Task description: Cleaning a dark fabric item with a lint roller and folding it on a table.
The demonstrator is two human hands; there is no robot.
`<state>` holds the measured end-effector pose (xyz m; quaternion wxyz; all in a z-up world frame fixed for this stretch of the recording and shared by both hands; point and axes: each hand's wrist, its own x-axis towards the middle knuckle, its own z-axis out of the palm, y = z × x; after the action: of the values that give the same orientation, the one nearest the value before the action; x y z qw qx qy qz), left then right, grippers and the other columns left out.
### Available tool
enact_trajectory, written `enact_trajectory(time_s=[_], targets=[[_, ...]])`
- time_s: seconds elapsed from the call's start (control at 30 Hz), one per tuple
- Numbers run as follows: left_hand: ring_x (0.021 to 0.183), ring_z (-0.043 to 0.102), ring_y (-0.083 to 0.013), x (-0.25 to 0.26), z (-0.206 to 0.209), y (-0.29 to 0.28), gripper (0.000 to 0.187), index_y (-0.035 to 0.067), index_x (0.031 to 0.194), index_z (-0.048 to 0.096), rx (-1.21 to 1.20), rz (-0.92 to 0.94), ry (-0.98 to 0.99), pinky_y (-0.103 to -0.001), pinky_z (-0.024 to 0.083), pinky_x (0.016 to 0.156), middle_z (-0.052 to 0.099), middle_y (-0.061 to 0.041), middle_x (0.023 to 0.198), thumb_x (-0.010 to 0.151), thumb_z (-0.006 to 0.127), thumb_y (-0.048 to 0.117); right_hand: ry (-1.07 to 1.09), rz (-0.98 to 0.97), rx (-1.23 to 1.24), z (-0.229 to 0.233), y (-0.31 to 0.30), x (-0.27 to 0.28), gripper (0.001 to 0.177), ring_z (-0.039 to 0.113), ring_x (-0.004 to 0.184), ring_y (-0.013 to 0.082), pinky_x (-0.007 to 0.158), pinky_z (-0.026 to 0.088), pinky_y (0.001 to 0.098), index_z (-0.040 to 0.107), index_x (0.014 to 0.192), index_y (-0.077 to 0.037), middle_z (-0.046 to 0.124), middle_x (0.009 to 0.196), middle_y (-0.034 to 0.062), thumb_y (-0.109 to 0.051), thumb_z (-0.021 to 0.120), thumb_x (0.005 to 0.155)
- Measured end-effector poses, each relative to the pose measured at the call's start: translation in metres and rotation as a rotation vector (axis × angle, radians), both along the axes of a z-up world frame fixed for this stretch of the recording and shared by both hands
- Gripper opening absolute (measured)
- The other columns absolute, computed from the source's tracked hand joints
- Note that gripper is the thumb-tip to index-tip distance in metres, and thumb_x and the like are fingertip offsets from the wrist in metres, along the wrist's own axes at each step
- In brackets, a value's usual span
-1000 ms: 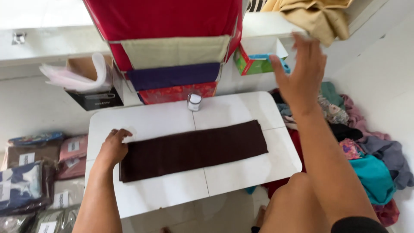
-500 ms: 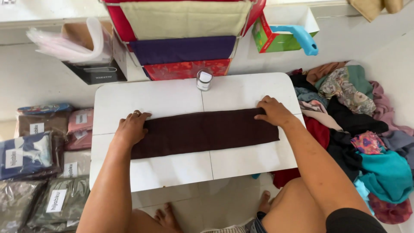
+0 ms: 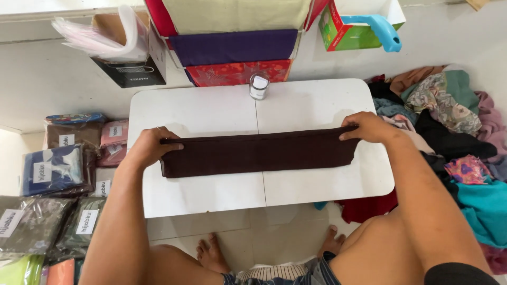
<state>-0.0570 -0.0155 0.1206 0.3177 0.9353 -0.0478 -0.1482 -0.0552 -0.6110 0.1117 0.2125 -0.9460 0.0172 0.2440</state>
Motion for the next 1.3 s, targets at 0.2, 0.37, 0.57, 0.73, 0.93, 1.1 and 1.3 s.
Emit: enact_trajectory(time_s=[0.2, 0.37, 0.57, 0.73, 0.93, 1.1, 1.3], targets=[[0.071, 0.067, -0.0164, -0.023, 0.038, -0.001, 0.021, 0.01, 0.103, 0.082, 0.012, 0.011, -0.166, -0.028, 0.059, 0.073, 0.076, -0.002, 0.096, 0.082, 0.082, 0.011, -0.036, -0.027, 0.053, 0.055, -0.007, -0.02, 0.027, 0.063, 0.085, 0.0199, 0.084, 0.049, 0.0317, 0.079, 0.106, -0.009, 0.074, 0.091, 0.0071, -0.019, 0.082, 0.082], [0.07, 0.064, -0.0155, -0.03, 0.028, 0.001, 0.025, 0.012, 0.108, 0.082, 0.103, -0.003, -0.578, -0.027, 0.06, 0.071, 0.072, -0.004, 0.1, 0.087, 0.078, 0.001, -0.512, -0.03, 0.235, 0.078, 0.004, -0.04, 0.02, 0.062, 0.074, 0.0172, 0.073, 0.049, 0.0295, 0.075, 0.102, -0.002, 0.073, 0.088, 0.007, 0.0, 0.081, 0.083], [0.074, 0.073, -0.025, -0.029, -0.102, 0.032, 0.024, 0.019, 0.114, 0.073, 0.458, -0.202, -0.605, -0.034, 0.066, 0.068, 0.072, -0.003, 0.109, 0.092, 0.069, 0.009, -0.536, 0.204, 0.049, 0.026, -0.009, -0.049, 0.026, 0.071, 0.092, 0.0276, 0.087, 0.055, 0.039, 0.073, 0.102, -0.009, 0.077, 0.098, 0.008, -0.001, 0.077, 0.078], [0.098, 0.075, -0.0217, -0.072, -0.102, 0.015, 0.032, 0.025, 0.115, 0.069, 0.689, -0.457, -0.335, -0.036, 0.064, 0.08, 0.072, 0.001, 0.107, 0.086, 0.067, 0.011, -0.211, 0.384, -0.218, -0.033, -0.003, -0.068, 0.022, 0.076, 0.1, 0.0256, 0.09, 0.061, 0.041, 0.071, 0.098, -0.019, 0.079, 0.099, -0.0009, -0.014, 0.079, 0.078], [0.113, 0.068, -0.0232, -0.08, -0.059, 0.008, 0.039, 0.023, 0.119, 0.073, 0.629, -0.396, -0.082, -0.041, 0.062, 0.091, 0.069, -0.001, 0.116, 0.081, 0.075, 0.015, -0.076, 0.469, -0.416, -0.024, 0.008, -0.081, 0.02, 0.074, 0.103, 0.0254, 0.087, 0.062, 0.043, 0.078, 0.099, -0.02, 0.074, 0.111, -0.0045, -0.019, 0.079, 0.079], [0.103, 0.069, -0.0205, -0.06, -0.064, 0.009, 0.018, 0.027, 0.096, 0.072, 0.639, -0.3, -0.268, -0.046, 0.053, 0.1, 0.068, 0.0, 0.099, 0.093, 0.057, 0.035, -0.264, 0.363, -0.276, -0.002, 0.028, -0.075, 0.037, 0.074, 0.108, 0.0272, 0.098, 0.056, 0.0456, 0.077, 0.107, -0.021, 0.077, 0.109, 0.0022, -0.053, 0.067, 0.091], [0.153, 0.031, -0.0351, -0.065, -0.03, -0.028, 0.07, 0.024, 0.154, 0.046, 0.444, -0.388, -0.091, -0.047, 0.034, 0.123, 0.032, -0.016, 0.166, 0.09, 0.072, 0.011, -0.436, 0.381, -0.071, -0.036, 0.049, -0.067, 0.08, 0.038, 0.145, 0.0451, 0.117, 0.04, 0.0544, 0.038, 0.156, -0.015, 0.035, 0.157, 0.0246, -0.039, 0.073, 0.088]])
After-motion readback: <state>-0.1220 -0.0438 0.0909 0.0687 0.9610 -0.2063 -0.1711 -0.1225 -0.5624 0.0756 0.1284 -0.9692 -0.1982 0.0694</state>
